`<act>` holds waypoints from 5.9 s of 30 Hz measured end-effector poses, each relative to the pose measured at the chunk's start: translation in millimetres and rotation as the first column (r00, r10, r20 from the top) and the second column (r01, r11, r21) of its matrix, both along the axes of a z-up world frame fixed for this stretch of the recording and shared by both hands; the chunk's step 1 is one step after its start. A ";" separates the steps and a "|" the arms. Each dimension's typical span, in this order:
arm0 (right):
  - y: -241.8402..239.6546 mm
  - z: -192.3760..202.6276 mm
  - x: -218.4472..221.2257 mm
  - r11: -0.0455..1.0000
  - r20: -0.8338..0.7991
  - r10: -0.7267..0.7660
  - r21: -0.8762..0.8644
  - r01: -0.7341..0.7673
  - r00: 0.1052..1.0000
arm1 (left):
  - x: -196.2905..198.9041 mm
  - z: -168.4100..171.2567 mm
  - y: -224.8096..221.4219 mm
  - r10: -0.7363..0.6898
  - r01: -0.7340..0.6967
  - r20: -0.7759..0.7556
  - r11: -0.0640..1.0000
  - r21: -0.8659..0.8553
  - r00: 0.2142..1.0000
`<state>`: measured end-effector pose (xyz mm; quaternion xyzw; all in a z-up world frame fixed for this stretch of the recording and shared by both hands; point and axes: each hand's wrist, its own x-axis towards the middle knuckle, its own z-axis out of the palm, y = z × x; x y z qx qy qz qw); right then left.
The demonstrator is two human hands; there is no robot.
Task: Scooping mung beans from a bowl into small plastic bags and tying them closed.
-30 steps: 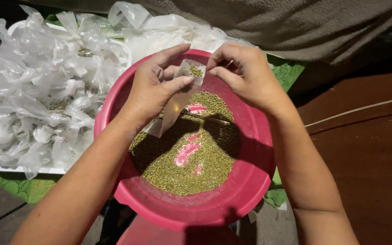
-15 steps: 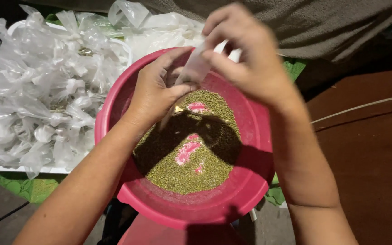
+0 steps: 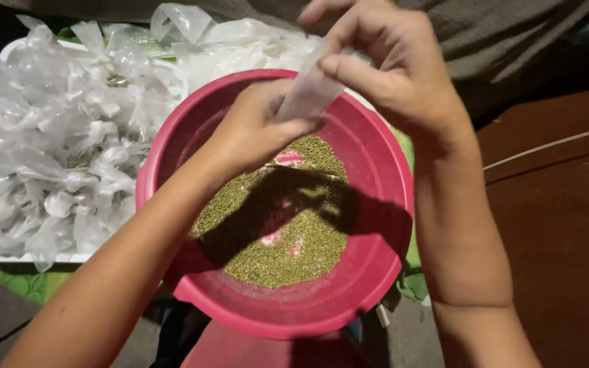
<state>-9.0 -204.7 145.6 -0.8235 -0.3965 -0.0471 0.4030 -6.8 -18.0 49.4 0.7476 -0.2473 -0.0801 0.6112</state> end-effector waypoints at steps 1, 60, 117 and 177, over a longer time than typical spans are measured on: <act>-4.4 -4.9 2.2 1.000 -0.003 0.001 0.002 -0.001 1.000 | 1.2 1.9 -3.5 0.001 -0.001 -0.003 1.000 0.002 1.000; -42.2 -155.0 41.9 0.359 -0.781 0.134 0.612 0.705 0.610 | 54.3 -66.0 -27.9 0.092 -0.241 -0.378 0.897 -0.369 0.921; -39.2 -135.5 27.5 0.838 -0.322 -0.491 0.079 0.540 0.809 | 25.3 -8.7 27.5 0.243 -0.272 0.169 0.945 0.182 0.955; -11.8 -172.3 -61.6 0.970 -0.164 0.064 -0.222 -0.100 0.984 | 57.4 -78.9 -19.7 0.120 -0.457 -0.660 0.810 -0.366 0.742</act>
